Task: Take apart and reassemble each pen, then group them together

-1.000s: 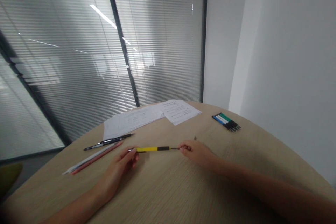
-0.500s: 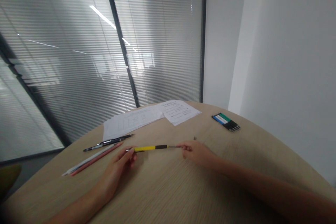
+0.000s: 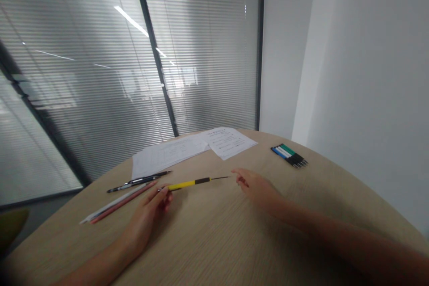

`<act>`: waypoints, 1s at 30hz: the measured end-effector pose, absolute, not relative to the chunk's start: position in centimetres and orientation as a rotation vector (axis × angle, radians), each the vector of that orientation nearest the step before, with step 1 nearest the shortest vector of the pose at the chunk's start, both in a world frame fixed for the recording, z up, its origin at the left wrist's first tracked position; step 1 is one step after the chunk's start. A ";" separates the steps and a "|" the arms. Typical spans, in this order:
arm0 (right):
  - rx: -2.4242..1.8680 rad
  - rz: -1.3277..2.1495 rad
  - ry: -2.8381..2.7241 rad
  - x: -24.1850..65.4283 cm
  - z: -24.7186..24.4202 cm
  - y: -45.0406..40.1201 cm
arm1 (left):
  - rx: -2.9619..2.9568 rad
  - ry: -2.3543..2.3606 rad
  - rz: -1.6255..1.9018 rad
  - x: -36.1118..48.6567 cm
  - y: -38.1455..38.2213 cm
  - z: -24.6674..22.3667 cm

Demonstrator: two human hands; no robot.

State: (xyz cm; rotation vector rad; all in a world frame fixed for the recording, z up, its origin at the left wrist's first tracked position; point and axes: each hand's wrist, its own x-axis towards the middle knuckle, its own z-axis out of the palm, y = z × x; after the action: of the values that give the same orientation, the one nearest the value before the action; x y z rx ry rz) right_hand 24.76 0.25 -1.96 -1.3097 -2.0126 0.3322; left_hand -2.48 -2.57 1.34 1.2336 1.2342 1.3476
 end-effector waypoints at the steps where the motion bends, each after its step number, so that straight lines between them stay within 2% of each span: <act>1: -1.311 0.263 -2.015 25.0 -1.8 0.4 | 1.223 1.235 1.351 -2.5 -2.5 1.3; 8: -1.242 -0.064 -2.161 26.7 -0.9 1.6 | 1.197 1.232 1.339 -2.5 -2.3 1.2; 17: -1.247 -0.014 -2.258 26.3 -2.2 1.6 | 1.242 1.248 1.316 -2.2 -2.9 1.6; 30: -1.264 -0.040 -2.313 26.2 -1.5 1.5 | 1.263 1.216 1.293 -2.3 -2.6 1.2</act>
State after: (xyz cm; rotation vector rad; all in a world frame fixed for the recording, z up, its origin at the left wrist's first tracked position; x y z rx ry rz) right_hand 26.20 1.52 -1.49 -1.2637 -2.3130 -0.0404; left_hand -2.33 -2.59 1.24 1.2625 1.2158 1.2930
